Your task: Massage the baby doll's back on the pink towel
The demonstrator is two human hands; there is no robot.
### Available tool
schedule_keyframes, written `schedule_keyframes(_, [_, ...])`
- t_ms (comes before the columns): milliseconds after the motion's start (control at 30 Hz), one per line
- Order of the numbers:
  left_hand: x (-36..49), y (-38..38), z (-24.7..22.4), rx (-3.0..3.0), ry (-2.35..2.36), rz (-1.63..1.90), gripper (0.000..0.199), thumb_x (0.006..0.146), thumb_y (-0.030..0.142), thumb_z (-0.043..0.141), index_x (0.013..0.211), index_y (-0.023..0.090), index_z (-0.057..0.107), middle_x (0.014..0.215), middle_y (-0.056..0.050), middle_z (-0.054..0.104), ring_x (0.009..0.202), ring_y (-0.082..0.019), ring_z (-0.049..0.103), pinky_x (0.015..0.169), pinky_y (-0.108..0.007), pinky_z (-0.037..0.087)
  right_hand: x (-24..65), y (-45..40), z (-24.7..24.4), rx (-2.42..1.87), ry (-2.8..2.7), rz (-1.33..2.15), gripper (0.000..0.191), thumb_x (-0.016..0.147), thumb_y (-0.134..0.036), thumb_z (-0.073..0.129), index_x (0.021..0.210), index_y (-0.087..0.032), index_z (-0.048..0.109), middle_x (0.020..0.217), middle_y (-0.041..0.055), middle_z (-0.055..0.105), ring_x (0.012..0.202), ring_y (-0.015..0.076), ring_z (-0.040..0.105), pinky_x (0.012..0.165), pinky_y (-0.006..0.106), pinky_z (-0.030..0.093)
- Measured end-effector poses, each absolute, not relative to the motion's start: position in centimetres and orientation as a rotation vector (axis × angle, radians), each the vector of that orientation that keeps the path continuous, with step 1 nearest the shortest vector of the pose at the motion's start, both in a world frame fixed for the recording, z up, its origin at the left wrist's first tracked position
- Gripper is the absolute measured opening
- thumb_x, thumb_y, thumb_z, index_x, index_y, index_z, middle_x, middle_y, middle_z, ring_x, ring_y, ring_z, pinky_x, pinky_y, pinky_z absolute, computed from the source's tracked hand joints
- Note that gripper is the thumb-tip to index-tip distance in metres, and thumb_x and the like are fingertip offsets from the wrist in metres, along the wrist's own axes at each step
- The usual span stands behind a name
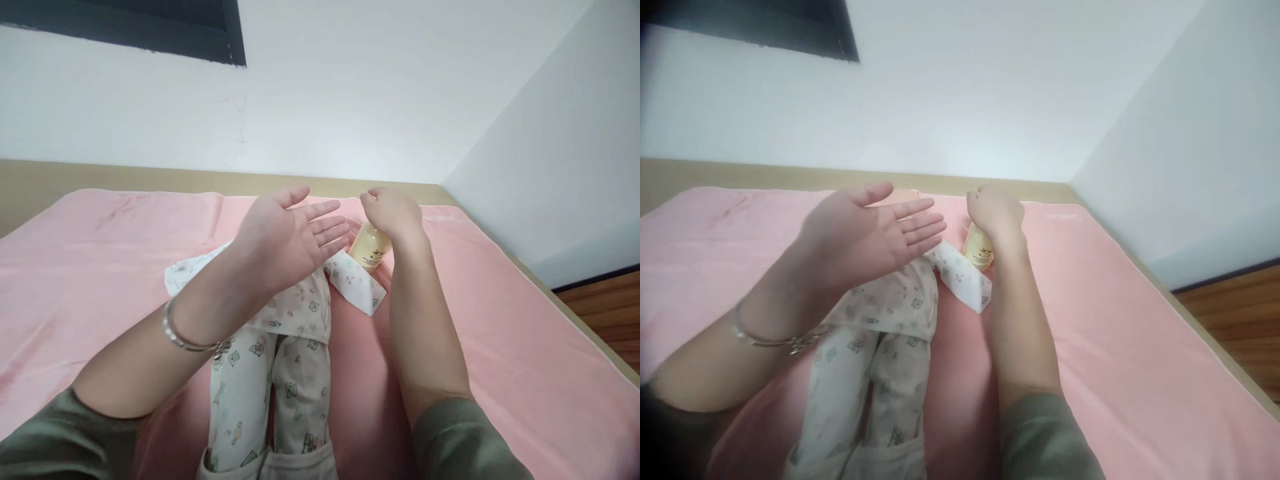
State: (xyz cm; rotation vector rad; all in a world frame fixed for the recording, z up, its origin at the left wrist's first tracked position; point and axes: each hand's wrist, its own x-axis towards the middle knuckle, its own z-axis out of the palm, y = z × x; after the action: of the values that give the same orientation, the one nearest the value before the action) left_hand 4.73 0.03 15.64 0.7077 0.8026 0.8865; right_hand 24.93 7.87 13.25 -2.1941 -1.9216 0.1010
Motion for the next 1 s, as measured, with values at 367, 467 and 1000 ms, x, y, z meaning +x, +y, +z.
schedule_keyframes(367, [-4.8, -1.7, 16.4, 0.951, 0.852, 1.148, 0.059, 0.106, 0.046, 0.026, 0.148, 0.021, 0.059, 0.140, -0.010, 0.067, 0.155, -0.038, 0.043, 0.117, -0.059, 0.048, 25.2, 6.9, 14.1, -2.091, -1.807, 0.463, 0.058, 0.085, -0.020, 0.052, 0.141, -0.017, 0.067, 0.108, 0.0094, 0.082, 0.120, 0.0313, 0.071, 0.110, 0.046, 0.052])
schedule_keyframes(467, [-5.1, -2.5, 15.8, 0.964, 0.895, 1.155, 0.059, 0.104, 0.053, 0.033, 0.147, 0.025, 0.060, 0.145, -0.008, 0.064, 0.159, -0.041, 0.035, 0.117, -0.062, 0.047, 25.2, 6.5, 14.2, -2.099, -1.789, 0.475, 0.060, 0.084, -0.021, 0.053, 0.143, -0.021, 0.066, 0.113, 0.0084, 0.081, 0.126, 0.0331, 0.068, 0.113, 0.051, 0.052])
schedule_keyframes(1000, [-0.6, -4.9, 16.1, 0.862, 0.873, 0.977, 0.054, 0.100, 0.046, 0.036, 0.141, 0.023, 0.064, 0.143, -0.011, 0.066, 0.157, -0.039, 0.040, 0.117, -0.064, 0.053, 20.6, 1.5, 15.7, -1.596, -2.127, 0.039, 0.055, 0.105, -0.035, 0.037, 0.157, -0.025, 0.052, 0.165, 0.0027, 0.049, 0.156, 0.0267, 0.044, 0.132, 0.054, 0.035])
